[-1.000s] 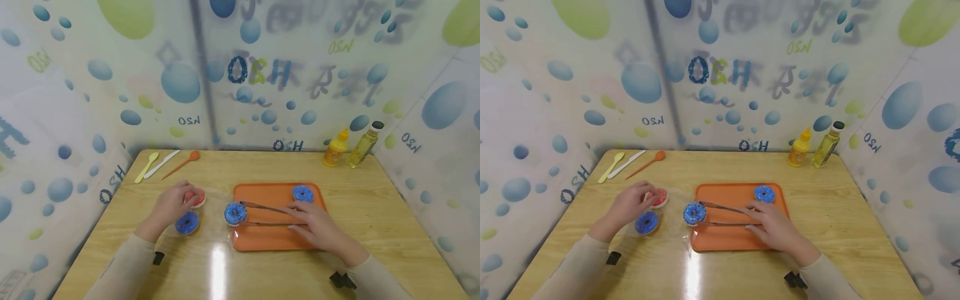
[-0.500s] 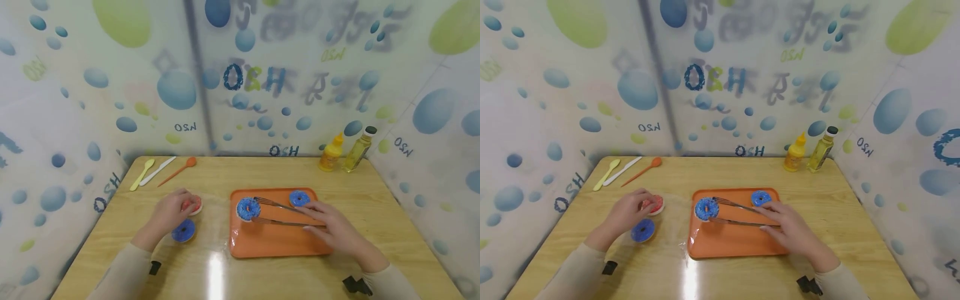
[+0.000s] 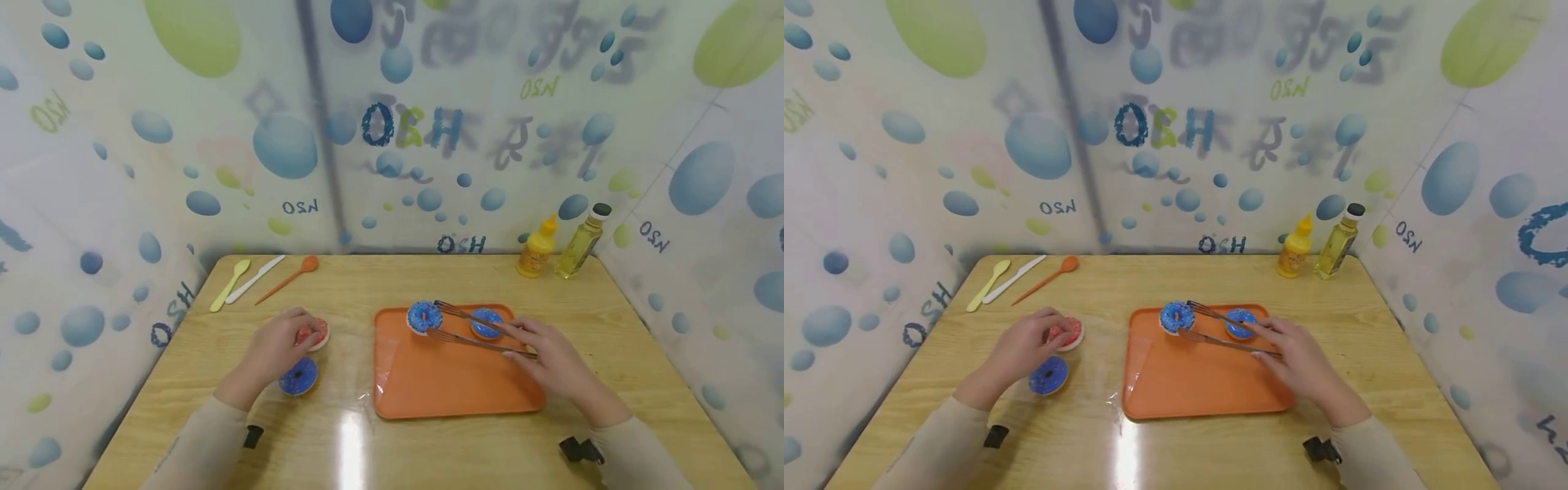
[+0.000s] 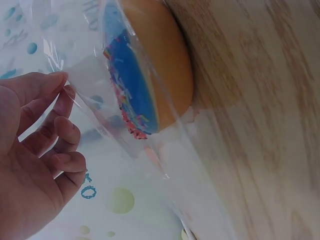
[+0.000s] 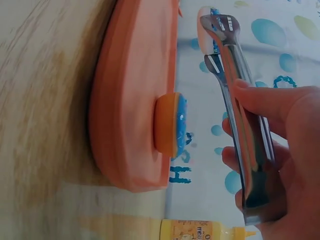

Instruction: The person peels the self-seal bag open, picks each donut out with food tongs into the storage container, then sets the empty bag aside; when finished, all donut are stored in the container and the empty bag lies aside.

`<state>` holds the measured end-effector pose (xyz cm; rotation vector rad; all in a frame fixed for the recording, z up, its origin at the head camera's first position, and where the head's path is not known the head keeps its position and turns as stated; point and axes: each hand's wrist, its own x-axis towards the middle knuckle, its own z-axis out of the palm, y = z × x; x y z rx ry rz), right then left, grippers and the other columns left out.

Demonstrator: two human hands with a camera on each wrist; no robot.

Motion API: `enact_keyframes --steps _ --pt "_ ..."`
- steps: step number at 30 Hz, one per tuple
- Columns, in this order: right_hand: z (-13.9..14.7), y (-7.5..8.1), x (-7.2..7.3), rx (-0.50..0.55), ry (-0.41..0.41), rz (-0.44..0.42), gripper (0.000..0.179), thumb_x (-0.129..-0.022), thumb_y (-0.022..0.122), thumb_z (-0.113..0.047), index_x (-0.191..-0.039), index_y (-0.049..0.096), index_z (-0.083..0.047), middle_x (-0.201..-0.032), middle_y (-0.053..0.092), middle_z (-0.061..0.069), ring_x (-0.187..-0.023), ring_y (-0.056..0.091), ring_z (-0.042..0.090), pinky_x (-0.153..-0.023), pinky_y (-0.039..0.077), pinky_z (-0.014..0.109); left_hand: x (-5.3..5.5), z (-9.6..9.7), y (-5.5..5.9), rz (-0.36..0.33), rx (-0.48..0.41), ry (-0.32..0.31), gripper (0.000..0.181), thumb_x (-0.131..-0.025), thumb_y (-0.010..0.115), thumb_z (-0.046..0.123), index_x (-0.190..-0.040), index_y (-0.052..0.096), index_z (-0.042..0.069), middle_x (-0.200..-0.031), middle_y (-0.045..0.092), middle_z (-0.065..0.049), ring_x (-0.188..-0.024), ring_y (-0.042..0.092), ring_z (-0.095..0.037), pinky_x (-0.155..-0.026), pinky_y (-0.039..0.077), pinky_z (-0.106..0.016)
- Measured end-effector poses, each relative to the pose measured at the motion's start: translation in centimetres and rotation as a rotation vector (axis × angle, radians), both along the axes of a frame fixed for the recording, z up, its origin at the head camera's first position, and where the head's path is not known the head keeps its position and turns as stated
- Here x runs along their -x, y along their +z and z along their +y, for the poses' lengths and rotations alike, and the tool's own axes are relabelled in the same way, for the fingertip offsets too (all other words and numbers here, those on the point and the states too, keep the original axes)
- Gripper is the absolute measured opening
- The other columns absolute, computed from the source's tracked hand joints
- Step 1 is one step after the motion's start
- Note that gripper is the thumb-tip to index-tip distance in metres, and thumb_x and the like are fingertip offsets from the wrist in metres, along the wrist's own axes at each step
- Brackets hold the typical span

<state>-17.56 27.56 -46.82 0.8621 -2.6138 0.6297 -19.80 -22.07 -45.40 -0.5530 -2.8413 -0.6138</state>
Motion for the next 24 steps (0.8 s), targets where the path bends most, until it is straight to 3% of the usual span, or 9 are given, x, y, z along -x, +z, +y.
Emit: enact_keyframes --steps 5,14,24 --pt "-0.4 -0.7 0.8 -0.009 -0.004 -0.008 0.054 -0.085 0.085 -0.015 -0.137 0.068 -0.013 -0.117 0.068 0.002 -0.083 0.064 0.015 -0.069 0.052 0.032 -0.1 -0.1 0.1 0.005 -0.005 -0.001 0.008 -0.094 0.077 0.025 -0.098 0.078 0.018 -0.099 0.068 0.004 -0.075 0.060 -0.013 -0.065 0.049 -0.032" --pt "-1.3 -0.8 1.0 -0.054 -0.058 -0.102 0.050 -0.088 0.083 -0.018 -0.137 0.069 -0.016 -0.118 0.067 0.003 -0.097 0.066 0.021 -0.081 0.055 0.045 -0.2 0.1 0.4 -0.019 -0.022 0.000 0.007 -0.095 0.076 0.024 -0.099 0.078 0.018 -0.099 0.067 0.004 -0.076 0.061 -0.018 -0.066 0.049 -0.033" --pt "-1.7 -1.0 1.2 -0.074 -0.059 -0.132 0.048 -0.089 0.082 -0.019 -0.135 0.069 -0.014 -0.115 0.067 0.002 -0.096 0.066 0.021 -0.080 0.055 0.044 -0.3 -0.2 0.5 -0.012 -0.027 0.004 0.007 -0.095 0.076 0.023 -0.099 0.078 0.018 -0.097 0.068 0.004 -0.073 0.057 -0.013 -0.065 0.048 -0.032"
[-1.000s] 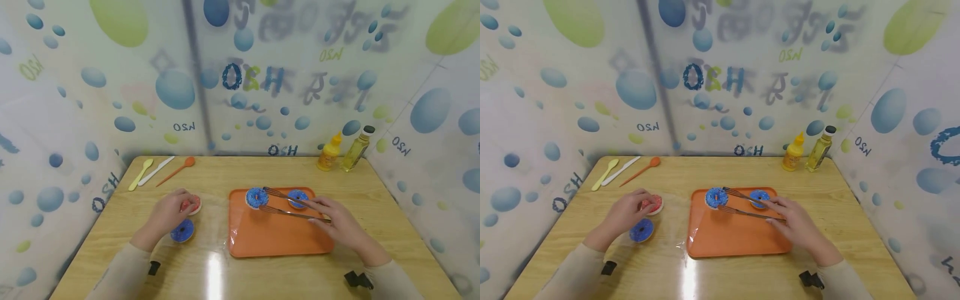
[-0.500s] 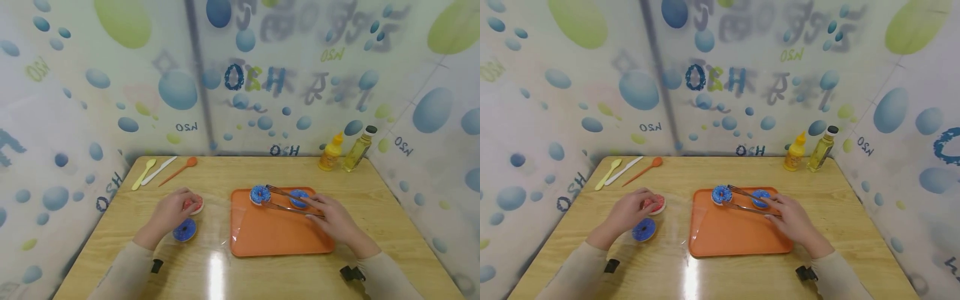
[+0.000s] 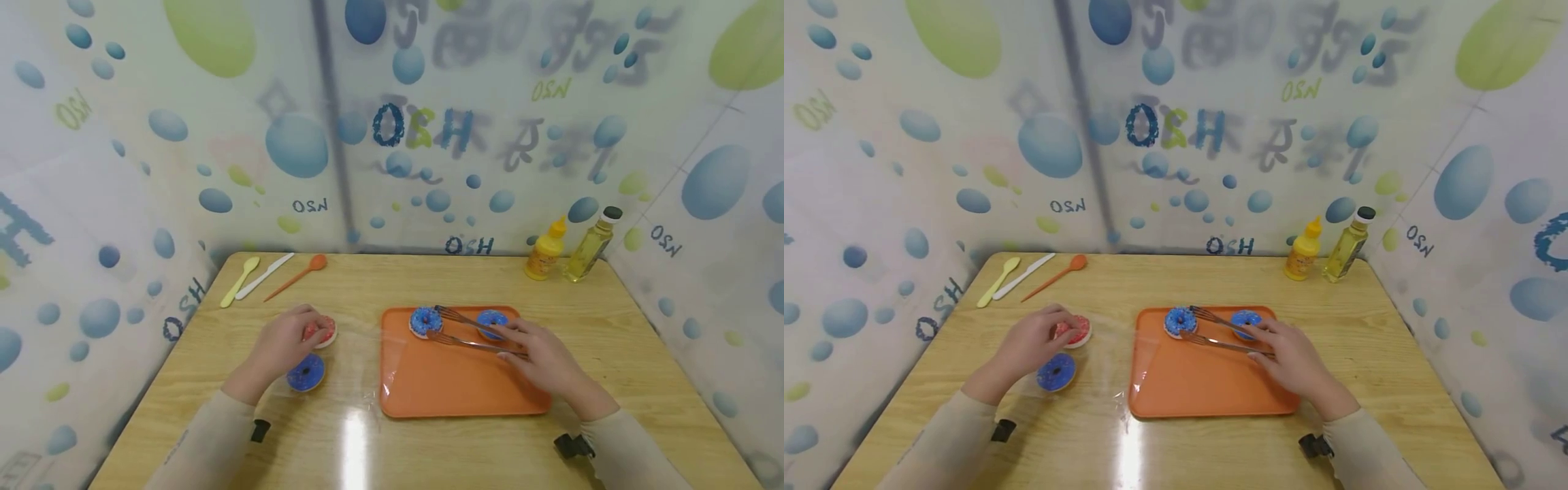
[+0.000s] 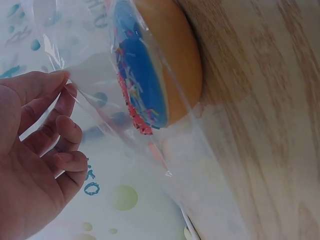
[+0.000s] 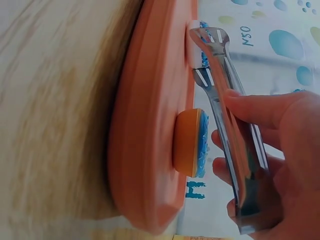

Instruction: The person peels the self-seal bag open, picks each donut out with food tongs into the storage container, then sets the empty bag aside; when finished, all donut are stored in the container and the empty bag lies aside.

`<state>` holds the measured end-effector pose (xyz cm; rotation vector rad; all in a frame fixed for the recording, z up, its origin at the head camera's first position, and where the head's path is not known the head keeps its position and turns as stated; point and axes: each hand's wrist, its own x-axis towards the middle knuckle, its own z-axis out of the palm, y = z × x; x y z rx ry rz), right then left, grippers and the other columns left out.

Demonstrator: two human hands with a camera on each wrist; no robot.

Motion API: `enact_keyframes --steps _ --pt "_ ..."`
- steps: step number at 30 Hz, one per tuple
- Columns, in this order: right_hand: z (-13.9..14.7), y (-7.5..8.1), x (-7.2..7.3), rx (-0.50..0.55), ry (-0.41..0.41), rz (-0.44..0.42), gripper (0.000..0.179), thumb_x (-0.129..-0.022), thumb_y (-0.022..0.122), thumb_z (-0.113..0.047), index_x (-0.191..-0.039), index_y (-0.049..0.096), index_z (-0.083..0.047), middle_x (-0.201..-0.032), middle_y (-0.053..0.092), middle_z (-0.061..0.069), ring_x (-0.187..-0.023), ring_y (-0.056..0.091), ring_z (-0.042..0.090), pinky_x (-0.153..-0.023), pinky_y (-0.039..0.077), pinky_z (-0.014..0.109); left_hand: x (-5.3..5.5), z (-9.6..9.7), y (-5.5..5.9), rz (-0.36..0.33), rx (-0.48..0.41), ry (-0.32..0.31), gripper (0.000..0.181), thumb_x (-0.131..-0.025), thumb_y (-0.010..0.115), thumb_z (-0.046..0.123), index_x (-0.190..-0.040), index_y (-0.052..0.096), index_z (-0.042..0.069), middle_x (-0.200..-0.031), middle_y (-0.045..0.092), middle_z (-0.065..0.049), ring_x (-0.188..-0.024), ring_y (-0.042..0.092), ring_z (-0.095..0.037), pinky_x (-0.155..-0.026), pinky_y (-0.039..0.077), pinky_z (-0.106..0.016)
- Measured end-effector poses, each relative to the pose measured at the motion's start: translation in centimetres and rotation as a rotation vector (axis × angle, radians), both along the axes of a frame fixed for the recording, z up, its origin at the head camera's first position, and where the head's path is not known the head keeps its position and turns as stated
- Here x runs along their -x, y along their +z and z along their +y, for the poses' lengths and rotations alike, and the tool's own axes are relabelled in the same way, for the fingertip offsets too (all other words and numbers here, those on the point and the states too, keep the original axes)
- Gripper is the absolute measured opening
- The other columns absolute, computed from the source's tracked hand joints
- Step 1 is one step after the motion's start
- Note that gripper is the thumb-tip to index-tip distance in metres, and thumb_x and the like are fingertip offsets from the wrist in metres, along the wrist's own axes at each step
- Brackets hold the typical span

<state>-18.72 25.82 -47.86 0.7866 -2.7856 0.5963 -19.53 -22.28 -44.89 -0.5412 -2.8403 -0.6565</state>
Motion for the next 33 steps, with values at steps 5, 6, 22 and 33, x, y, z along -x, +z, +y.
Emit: enact_keyframes --steps 5,6,22,33 --pt "0.0 -0.1 0.0 -0.007 -0.004 -0.045 0.051 -0.091 0.081 -0.021 -0.139 0.066 -0.014 -0.120 0.067 0.004 -0.097 0.066 0.022 -0.080 0.054 0.044 0.1 0.0 -0.1 -0.004 0.004 0.000 0.007 -0.095 0.076 0.023 -0.099 0.078 0.018 -0.098 0.068 0.004 -0.074 0.058 -0.015 -0.066 0.048 -0.033" --pt "0.0 0.0 -0.1 -0.012 -0.008 -0.055 0.051 -0.091 0.080 -0.022 -0.140 0.066 -0.013 -0.121 0.067 0.004 -0.096 0.065 0.021 -0.080 0.054 0.044 0.1 0.0 -0.1 -0.003 0.007 0.001 0.007 -0.095 0.076 0.023 -0.099 0.078 0.018 -0.099 0.068 0.004 -0.074 0.059 -0.015 -0.066 0.049 -0.033" --pt "0.0 1.1 -1.6 0.079 0.028 0.053 0.047 -0.088 0.083 -0.015 -0.133 0.071 -0.021 -0.117 0.069 -0.002 -0.093 0.066 0.016 -0.075 0.055 0.036 0.3 0.0 -0.2 -0.008 0.006 -0.002 0.004 -0.096 0.075 0.020 -0.098 0.078 0.020 -0.100 0.069 0.005 -0.075 0.056 -0.011 -0.066 0.048 -0.032" --pt "-2.6 2.0 -2.8 0.088 0.181 0.123 0.044 -0.083 0.087 -0.017 -0.126 0.075 -0.021 -0.114 0.070 -0.008 -0.094 0.064 0.007 -0.075 0.055 0.034 0.5 0.1 0.0 -0.021 0.002 0.002 0.007 -0.096 0.074 0.021 -0.102 0.078 0.019 -0.102 0.070 0.004 -0.076 0.057 -0.009 -0.067 0.050 -0.033"
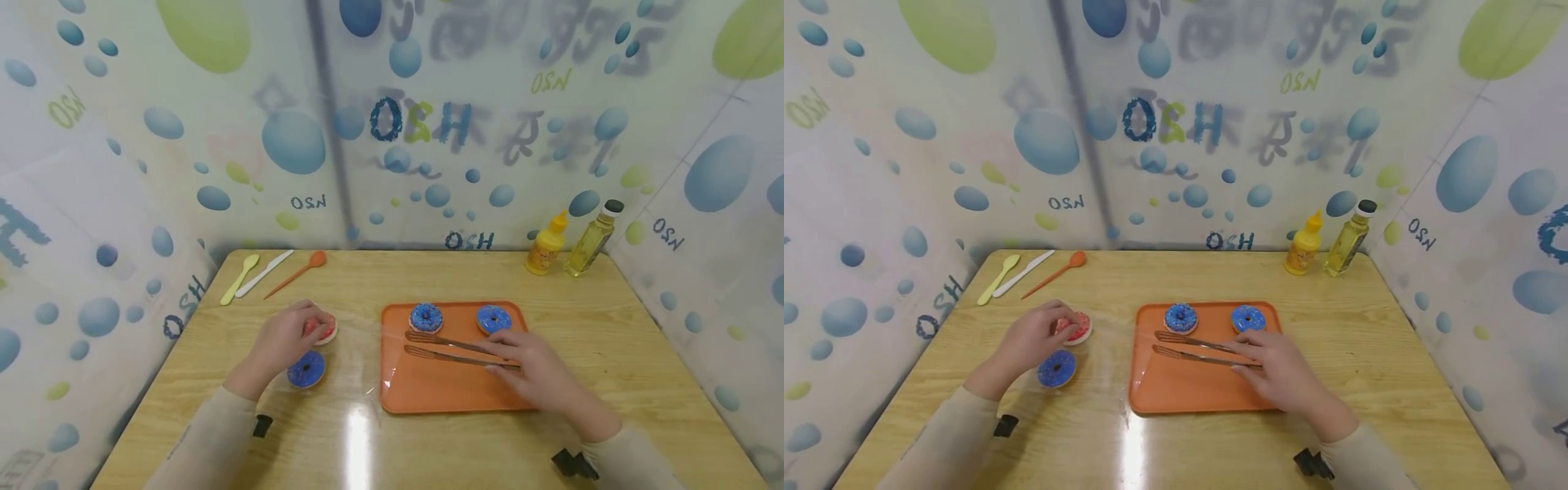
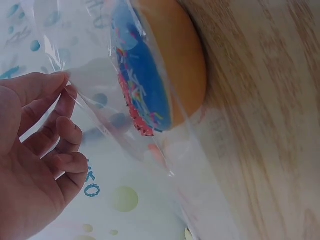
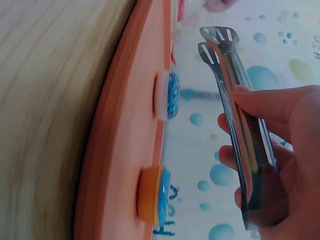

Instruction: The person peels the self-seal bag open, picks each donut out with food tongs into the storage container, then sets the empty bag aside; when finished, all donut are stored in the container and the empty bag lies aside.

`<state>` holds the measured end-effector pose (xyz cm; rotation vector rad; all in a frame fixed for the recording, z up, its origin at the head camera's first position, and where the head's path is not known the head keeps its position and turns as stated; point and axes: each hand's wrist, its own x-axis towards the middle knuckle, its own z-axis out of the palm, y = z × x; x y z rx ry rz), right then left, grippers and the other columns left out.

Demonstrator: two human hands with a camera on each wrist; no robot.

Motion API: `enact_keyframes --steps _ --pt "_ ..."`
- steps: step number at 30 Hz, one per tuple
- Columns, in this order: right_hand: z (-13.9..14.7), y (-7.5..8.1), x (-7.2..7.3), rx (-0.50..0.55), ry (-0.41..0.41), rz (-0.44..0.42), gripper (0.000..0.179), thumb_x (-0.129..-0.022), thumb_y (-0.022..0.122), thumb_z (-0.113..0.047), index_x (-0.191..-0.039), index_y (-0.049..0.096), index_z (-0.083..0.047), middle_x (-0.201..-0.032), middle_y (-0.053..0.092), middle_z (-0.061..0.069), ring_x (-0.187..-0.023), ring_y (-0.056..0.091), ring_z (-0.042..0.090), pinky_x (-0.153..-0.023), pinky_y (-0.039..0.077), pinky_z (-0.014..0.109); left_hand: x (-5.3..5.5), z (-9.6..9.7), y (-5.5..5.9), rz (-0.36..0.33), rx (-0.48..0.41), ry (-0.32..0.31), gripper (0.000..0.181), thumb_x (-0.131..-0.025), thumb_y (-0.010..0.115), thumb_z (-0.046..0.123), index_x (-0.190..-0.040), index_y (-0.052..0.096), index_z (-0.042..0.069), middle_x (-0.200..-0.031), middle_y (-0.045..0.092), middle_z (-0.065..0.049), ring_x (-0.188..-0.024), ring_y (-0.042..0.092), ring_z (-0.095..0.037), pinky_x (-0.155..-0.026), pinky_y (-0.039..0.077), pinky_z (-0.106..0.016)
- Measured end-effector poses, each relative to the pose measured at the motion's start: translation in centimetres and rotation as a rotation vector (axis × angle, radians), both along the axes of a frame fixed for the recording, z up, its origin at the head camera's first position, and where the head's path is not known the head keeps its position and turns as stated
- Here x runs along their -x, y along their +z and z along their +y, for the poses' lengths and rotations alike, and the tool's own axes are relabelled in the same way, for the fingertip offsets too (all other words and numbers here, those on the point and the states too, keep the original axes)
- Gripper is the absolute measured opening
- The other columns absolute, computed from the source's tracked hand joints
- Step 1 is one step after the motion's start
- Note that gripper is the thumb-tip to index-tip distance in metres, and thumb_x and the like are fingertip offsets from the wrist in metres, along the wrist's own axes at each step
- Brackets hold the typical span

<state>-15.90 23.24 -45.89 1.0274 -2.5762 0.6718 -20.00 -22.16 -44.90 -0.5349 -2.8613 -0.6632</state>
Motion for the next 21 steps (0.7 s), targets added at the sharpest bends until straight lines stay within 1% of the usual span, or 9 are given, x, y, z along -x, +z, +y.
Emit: enact_keyframes --steps 3,6,11,14,17,21 --pt "-1.3 -0.1 -0.2 -0.023 0.033 -0.036 0.042 -0.087 0.084 -0.020 -0.128 0.074 -0.022 -0.116 0.069 -0.011 -0.096 0.064 0.006 -0.076 0.055 0.032 0.0 0.1 0.0 0.002 0.001 0.001 0.007 -0.096 0.074 0.021 -0.102 0.078 0.019 -0.102 0.070 0.004 -0.078 0.059 -0.010 -0.068 0.051 -0.034" --pt "-2.6 -0.3 -0.4 -0.057 0.039 -0.049 0.041 -0.089 0.082 -0.025 -0.129 0.073 -0.023 -0.116 0.069 -0.011 -0.095 0.064 0.006 -0.076 0.055 0.031 0.1 0.1 0.0 -0.001 -0.002 0.005 0.008 -0.096 0.075 0.022 -0.102 0.078 0.019 -0.102 0.070 0.004 -0.079 0.061 -0.012 -0.068 0.051 -0.034" --pt "-5.0 -0.6 -0.5 -0.112 0.007 -0.056 0.041 -0.090 0.081 -0.032 -0.130 0.073 -0.025 -0.114 0.068 -0.010 -0.092 0.062 0.006 -0.075 0.053 0.030 0.1 0.1 0.2 -0.016 -0.007 0.011 0.009 -0.096 0.074 0.022 -0.103 0.079 0.019 -0.102 0.070 0.004 -0.080 0.063 -0.017 -0.068 0.051 -0.034" --pt "-6.3 -0.5 -0.3 -0.139 -0.006 -0.094 0.041 -0.091 0.080 -0.034 -0.131 0.072 -0.025 -0.114 0.066 -0.011 -0.093 0.060 0.005 -0.077 0.053 0.031 0.0 0.0 0.4 -0.018 -0.007 0.013 0.008 -0.096 0.074 0.020 -0.102 0.079 0.018 -0.103 0.070 0.003 -0.083 0.065 -0.020 -0.069 0.052 -0.036" --pt "-7.4 -0.6 -0.2 -0.153 -0.011 -0.134 0.045 -0.092 0.080 -0.035 -0.135 0.070 -0.026 -0.115 0.066 -0.011 -0.094 0.059 0.004 -0.080 0.053 0.031 -0.1 0.0 0.4 -0.013 -0.004 0.016 0.006 -0.095 0.074 0.020 -0.099 0.078 0.018 -0.104 0.070 0.002 -0.087 0.068 -0.024 -0.071 0.054 -0.040" --pt "-8.9 -1.0 0.0 -0.153 -0.020 -0.171 0.047 -0.093 0.078 -0.036 -0.138 0.067 -0.026 -0.115 0.066 -0.010 -0.092 0.058 0.005 -0.078 0.052 0.030 -0.2 -0.2 0.3 -0.010 0.001 0.019 0.005 -0.095 0.074 0.020 -0.098 0.078 0.018 -0.104 0.070 0.001 -0.088 0.069 -0.024 -0.071 0.055 -0.042"
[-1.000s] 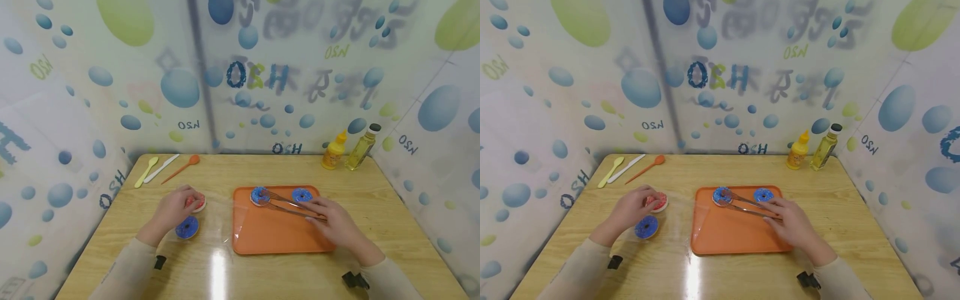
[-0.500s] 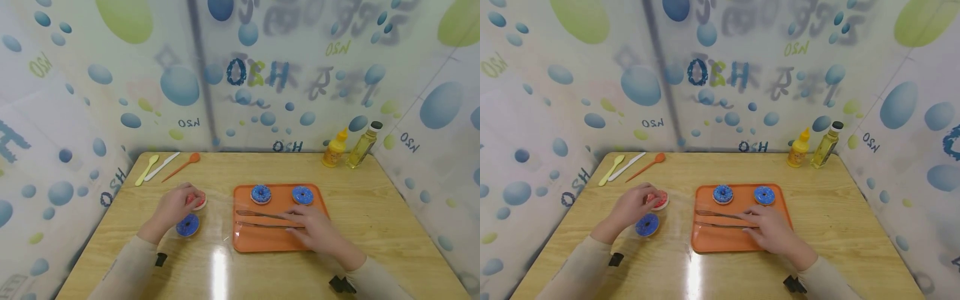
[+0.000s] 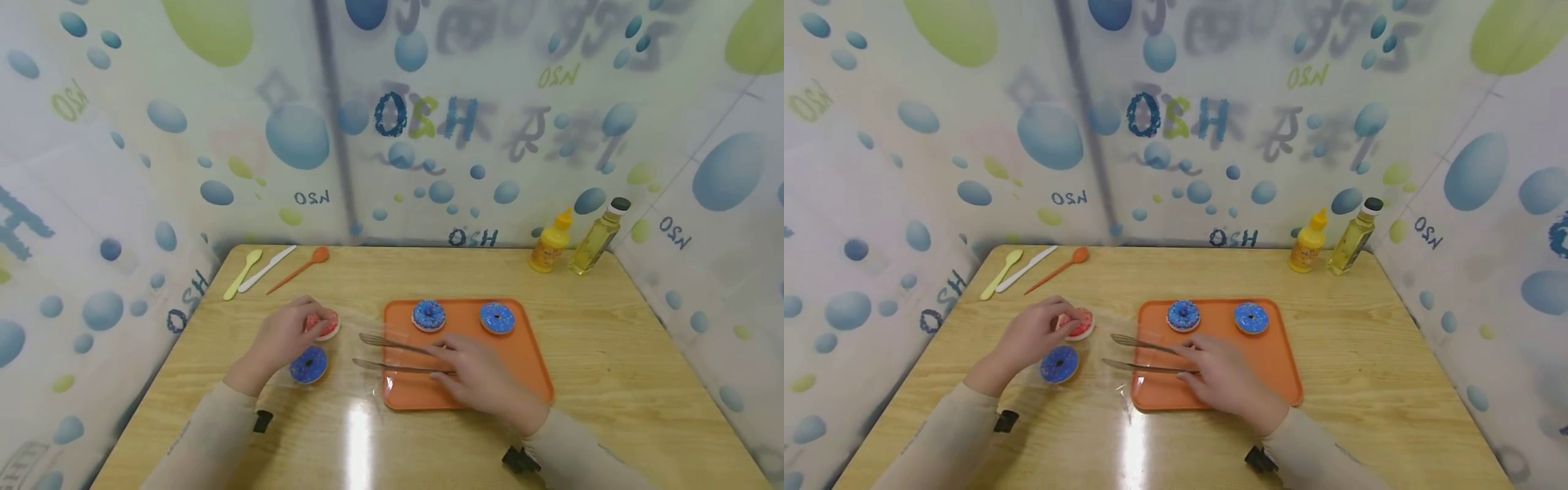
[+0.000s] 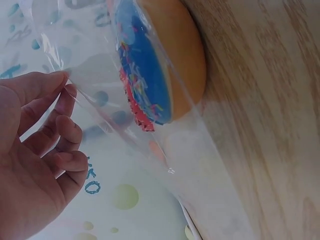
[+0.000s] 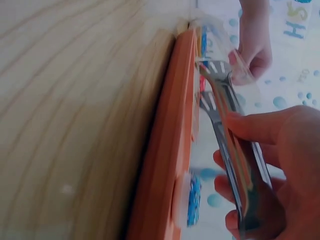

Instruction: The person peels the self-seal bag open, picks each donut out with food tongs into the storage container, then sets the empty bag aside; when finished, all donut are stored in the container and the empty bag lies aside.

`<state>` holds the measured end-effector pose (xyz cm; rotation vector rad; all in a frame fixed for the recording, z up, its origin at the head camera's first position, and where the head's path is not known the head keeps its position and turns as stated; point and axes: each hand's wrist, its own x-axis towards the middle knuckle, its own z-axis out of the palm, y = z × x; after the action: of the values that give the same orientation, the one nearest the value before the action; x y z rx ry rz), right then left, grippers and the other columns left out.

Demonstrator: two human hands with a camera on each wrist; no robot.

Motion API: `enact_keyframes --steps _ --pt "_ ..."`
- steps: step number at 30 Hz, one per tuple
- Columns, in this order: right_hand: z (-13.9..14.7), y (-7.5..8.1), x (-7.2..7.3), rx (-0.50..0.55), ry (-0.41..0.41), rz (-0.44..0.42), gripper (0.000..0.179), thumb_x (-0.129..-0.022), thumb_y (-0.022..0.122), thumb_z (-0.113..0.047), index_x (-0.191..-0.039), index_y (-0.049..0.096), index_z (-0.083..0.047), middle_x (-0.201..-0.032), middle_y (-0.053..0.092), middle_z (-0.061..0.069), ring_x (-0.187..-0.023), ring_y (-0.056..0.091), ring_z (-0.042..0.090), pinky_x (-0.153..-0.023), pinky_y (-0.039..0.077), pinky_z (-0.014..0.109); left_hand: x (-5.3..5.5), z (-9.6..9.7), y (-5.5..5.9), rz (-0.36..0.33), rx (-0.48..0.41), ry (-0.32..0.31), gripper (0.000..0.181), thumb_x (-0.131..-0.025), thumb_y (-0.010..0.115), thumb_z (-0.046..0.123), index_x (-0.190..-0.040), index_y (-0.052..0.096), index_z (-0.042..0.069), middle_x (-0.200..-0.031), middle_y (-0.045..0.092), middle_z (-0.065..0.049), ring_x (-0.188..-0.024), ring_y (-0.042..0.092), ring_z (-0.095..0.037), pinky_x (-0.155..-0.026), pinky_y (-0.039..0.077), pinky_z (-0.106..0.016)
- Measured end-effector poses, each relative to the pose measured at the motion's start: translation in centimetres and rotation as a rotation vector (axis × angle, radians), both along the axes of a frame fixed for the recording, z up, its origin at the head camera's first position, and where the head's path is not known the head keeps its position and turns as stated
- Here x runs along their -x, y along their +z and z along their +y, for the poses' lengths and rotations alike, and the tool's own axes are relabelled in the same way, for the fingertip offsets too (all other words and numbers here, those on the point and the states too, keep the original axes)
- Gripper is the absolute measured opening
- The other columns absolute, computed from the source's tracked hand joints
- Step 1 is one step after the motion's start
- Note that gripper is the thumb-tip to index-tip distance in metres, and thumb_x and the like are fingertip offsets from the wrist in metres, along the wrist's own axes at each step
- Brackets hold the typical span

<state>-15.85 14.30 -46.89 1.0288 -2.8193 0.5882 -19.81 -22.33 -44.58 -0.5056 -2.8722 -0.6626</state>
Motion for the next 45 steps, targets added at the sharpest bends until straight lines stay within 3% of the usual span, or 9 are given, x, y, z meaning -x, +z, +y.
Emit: enact_keyframes --steps 14,21,24,31,35,45 --pt "-4.4 -0.1 0.9 0.029 -0.074 0.015 0.047 -0.093 0.078 -0.037 -0.136 0.068 -0.022 -0.113 0.066 -0.004 -0.089 0.062 0.010 -0.074 0.054 0.030 0.0 0.2 0.1 0.014 0.003 -0.010 0.006 -0.096 0.074 0.021 -0.099 0.078 0.017 -0.103 0.070 0.001 -0.085 0.068 -0.023 -0.069 0.054 -0.040" --pt "-5.7 -0.4 1.4 0.004 -0.074 0.035 0.051 -0.094 0.077 -0.034 -0.142 0.064 -0.020 -0.110 0.063 0.000 -0.080 0.051 0.009 -0.066 0.045 0.025 -0.1 0.2 0.0 0.000 0.002 -0.004 0.009 -0.095 0.076 0.023 -0.100 0.078 0.017 -0.104 0.070 0.000 -0.087 0.069 -0.025 -0.069 0.054 -0.041" --pt "-6.0 -0.5 1.8 0.000 -0.077 0.044 0.050 -0.095 0.076 -0.033 -0.142 0.064 -0.020 -0.110 0.064 0.001 -0.083 0.053 0.011 -0.068 0.047 0.027 -0.1 0.2 0.0 0.004 0.007 -0.004 0.008 -0.095 0.076 0.024 -0.100 0.078 0.017 -0.105 0.070 0.001 -0.087 0.069 -0.023 -0.069 0.054 -0.040" --pt "-6.2 -0.5 2.8 -0.018 -0.085 0.072 0.051 -0.094 0.077 -0.037 -0.142 0.065 -0.022 -0.107 0.064 -0.003 -0.081 0.053 0.010 -0.066 0.046 0.025 -0.1 0.2 0.1 0.005 -0.020 -0.008 0.009 -0.094 0.077 0.024 -0.100 0.078 0.018 -0.098 0.069 0.004 -0.071 0.054 -0.011 -0.061 0.044 -0.030" --pt "-6.6 -0.5 2.7 -0.010 -0.077 0.037 0.055 -0.094 0.076 -0.040 -0.145 0.062 -0.026 -0.111 0.065 -0.004 -0.079 0.053 0.008 -0.063 0.043 0.023 -0.1 0.3 0.1 0.006 -0.021 -0.009 0.010 -0.094 0.077 0.025 -0.101 0.078 0.017 -0.099 0.069 0.004 -0.072 0.055 -0.012 -0.060 0.044 -0.030" --pt "-7.8 -0.9 2.7 0.001 -0.049 0.089 0.056 -0.094 0.076 -0.036 -0.144 0.062 -0.016 -0.123 0.066 -0.001 -0.095 0.064 0.015 -0.079 0.052 0.033 0.1 0.3 0.0 0.023 -0.026 -0.017 0.009 -0.094 0.076 0.024 -0.099 0.078 0.017 -0.100 0.071 0.002 -0.077 0.063 -0.017 -0.065 0.050 -0.036"
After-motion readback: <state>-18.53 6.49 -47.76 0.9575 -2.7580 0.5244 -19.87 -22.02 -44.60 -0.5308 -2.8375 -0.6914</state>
